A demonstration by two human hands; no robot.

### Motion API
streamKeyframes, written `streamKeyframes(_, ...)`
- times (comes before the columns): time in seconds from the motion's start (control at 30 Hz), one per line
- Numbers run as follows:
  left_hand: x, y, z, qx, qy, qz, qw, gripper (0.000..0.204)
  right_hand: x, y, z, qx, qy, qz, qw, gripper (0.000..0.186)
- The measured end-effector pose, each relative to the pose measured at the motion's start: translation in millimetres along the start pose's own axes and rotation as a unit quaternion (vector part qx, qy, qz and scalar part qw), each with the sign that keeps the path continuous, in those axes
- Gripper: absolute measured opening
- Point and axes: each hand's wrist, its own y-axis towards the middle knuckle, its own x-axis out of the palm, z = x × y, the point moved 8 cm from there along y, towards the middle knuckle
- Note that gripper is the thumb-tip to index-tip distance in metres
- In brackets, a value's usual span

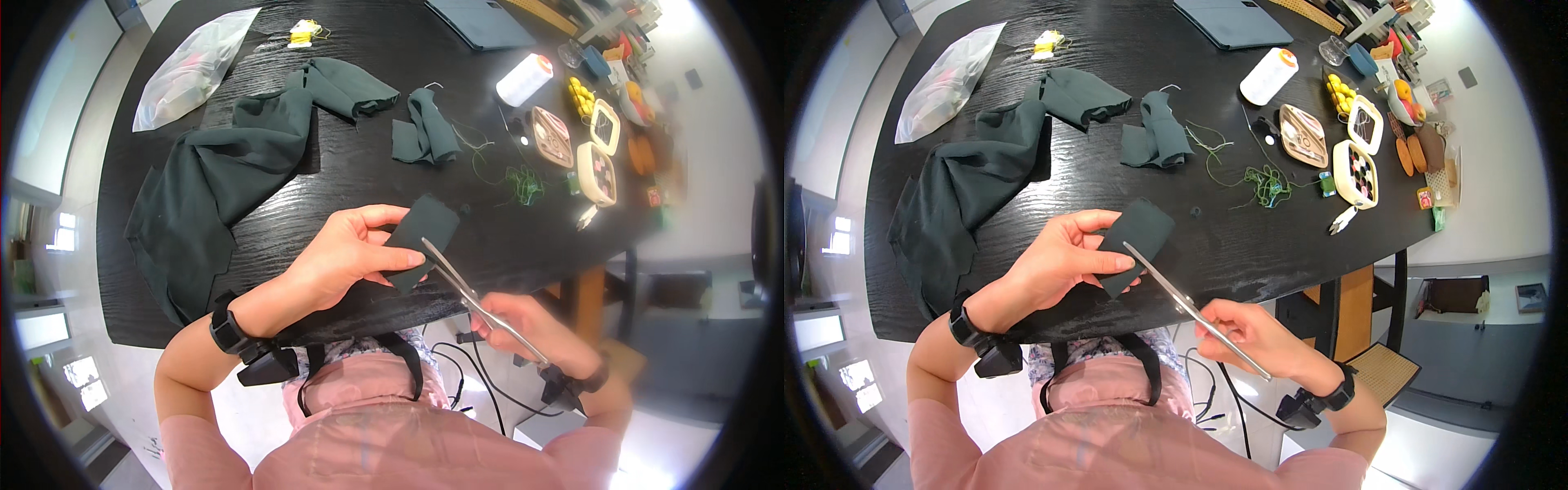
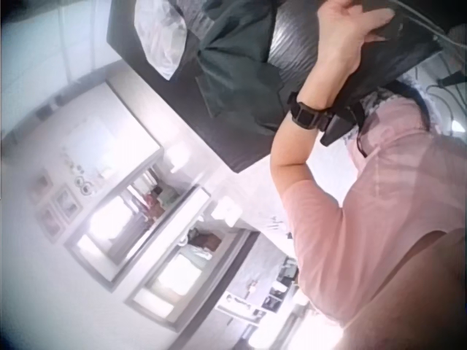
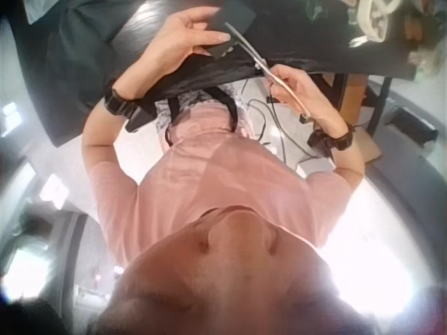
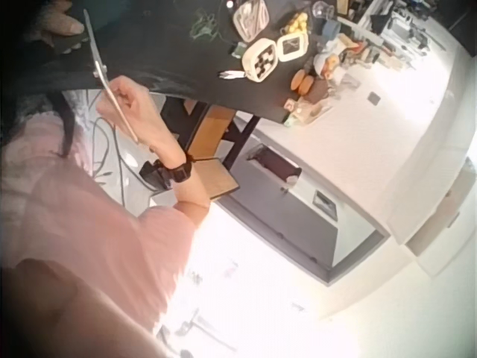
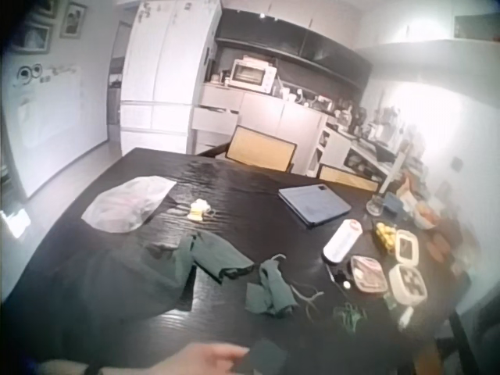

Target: The person uses shears to cut a strip from a piece of dark green fabric and then cuts several smaller rectangular segments from that strip, leaving them on the table.

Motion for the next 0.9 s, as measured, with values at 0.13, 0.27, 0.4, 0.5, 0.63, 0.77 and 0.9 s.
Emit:
streamKeyframes(0.13,3,-2,2,-0.004,0.058,-0.007,0.998,0.055,6,10,-7,-0.046,-0.013,0.002,0.999,0.022)
streamKeyframes(0.27,2,-1,1,-0.004,0.07,-0.001,0.998,0.061,7,14,0,-0.03,-0.005,-0.001,1.0,0.024)
streamKeyframes(0.4,3,-4,3,-0.009,0.092,0.004,0.996,0.064,9,11,-2,-0.039,-0.051,0.009,0.998,0.024)
streamKeyframes(0.5,0,-3,0,-0.013,0.098,0.003,0.995,0.067,11,13,-1,-0.043,-0.062,0.016,0.997,0.025)
streamKeyframes(0.63,1,-3,-3,-0.009,0.104,-0.005,0.995,0.071,11,10,5,-0.064,-0.075,0.035,0.995,0.026)
streamKeyframes(0.77,2,-4,-2,-0.009,0.11,0.002,0.994,0.073,9,5,13,-0.018,0.004,0.029,0.999,0.03)
streamKeyframes(0.9,4,-3,-1,-0.005,0.1,-0.006,0.995,0.071,10,3,20,-0.021,0.004,0.046,0.999,0.025)
